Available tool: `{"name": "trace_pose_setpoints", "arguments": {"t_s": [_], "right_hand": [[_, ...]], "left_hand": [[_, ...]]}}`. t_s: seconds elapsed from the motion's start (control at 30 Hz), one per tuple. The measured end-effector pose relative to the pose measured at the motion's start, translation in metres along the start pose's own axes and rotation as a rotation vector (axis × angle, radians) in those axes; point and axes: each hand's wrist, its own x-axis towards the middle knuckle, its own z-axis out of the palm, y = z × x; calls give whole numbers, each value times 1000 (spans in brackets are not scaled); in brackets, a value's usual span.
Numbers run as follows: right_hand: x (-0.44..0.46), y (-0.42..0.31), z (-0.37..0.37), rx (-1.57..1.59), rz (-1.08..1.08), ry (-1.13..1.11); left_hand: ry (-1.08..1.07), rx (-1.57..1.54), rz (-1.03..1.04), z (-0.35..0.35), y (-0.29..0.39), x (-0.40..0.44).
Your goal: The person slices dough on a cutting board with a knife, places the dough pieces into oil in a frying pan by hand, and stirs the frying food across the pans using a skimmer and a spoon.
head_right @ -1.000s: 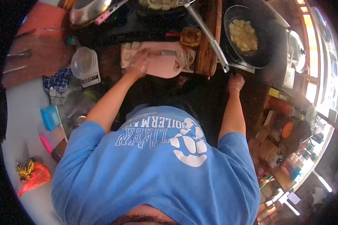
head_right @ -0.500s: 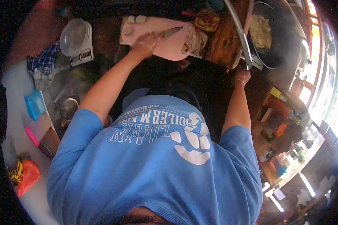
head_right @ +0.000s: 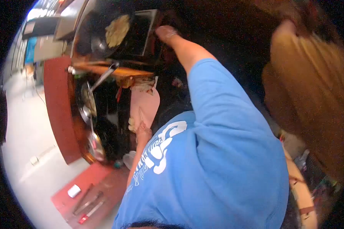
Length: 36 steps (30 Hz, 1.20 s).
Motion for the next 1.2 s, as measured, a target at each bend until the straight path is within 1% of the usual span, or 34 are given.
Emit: {"name": "trace_pose_setpoints", "arguments": {"t_s": [0.03, 0.07, 0.1, 0.2, 0.27, 0.3, 0.37, 0.43, 0.47, 0.5, 0.6, 0.67, 0.7, 0.73, 0.77, 0.8, 0.83, 0.87, 0.9, 0.93, 0.97, 1.0, 1.07, 1.1, 1.13, 1.17, 1.2], "right_hand": [[-11, -5, -15, -8, -14, 27], [-22, -10, -26, -19, -37, 47], [-26, -12, -31, -9, -8, 57], [-35, -17, -43, -31, 25, 10], [-41, -20, -50, -22, -23, 10], [-38, -19, -41, -15, -17, 6], [-26, -13, -23, -70, -28, 59], [-24, -12, -19, -48, -24, 68], [-25, -12, -18, -26, -19, 78], [-26, -12, -21, -26, -18, 78], [-31, -15, -28, -74, -15, 41], [-35, -9, -15, 383, 143, 147], [-29, 13, 31, 429, 69, 308], [-45, 8, 21, 351, 162, 196], [-68, -2, 5, 261, 236, 91], [-96, -1, 13, 252, 164, 153], [-110, -9, 11, 206, 274, -165], [-137, -35, -3, 88, 284, -313], [-147, -62, -31, 78, 292, -667], [-162, -63, 8, -88, 145, -673], [-172, -108, -28, -67, 42, -765], [-184, -158, -68, -50, -46, -864], [-197, -211, -56, -126, -272, -841], [-201, -238, -41, -83, -423, -815], [-202, -272, -39, -196, -452, -929], [-208, -275, 8, -131, -677, -825], [-209, -292, 28, -27, -738, -780]], "left_hand": [[-4, 39, 33, 21, -21, 9], [-96, -123, -169, 46, -46, 19], [-186, -290, -376, 57, -60, 29], [-95, -76, -175, -3, -2, 9], [-76, -49, -149, -15, 13, 6], [-72, -44, -142, -19, 19, 6], [-69, -33, -142, -24, 27, 6], [-71, -28, -142, -25, 29, 4], [-64, -19, -111, -25, 27, 4], [-54, -9, -79, -24, 25, 4], [-92, 28, -82, -22, 17, 6], [-103, -12, -77, -20, 9, 7], [-113, -51, -71, -22, 4, 3], [-85, -83, -110, -25, 2, -4], [1, -132, -53, -29, 4, -11], [96, -180, -7, -33, 3, -16], [25, -375, -162, -8, -19, -12], [68, -427, -232, 20, -39, -11], [93, -519, -226, 48, -55, -14], [118, -608, -218, 65, -65, -23], [219, -474, -283, -58, 5, -68], [235, -519, -355, -43, -7, -78], [412, -786, -400, -4, -26, -103], [479, -699, -439, -5, -27, -119], [487, -731, -485, 10, -32, -129], [502, -847, -559, 32, -39, -137], [517, -958, -630, 48, -42, -144]]}}
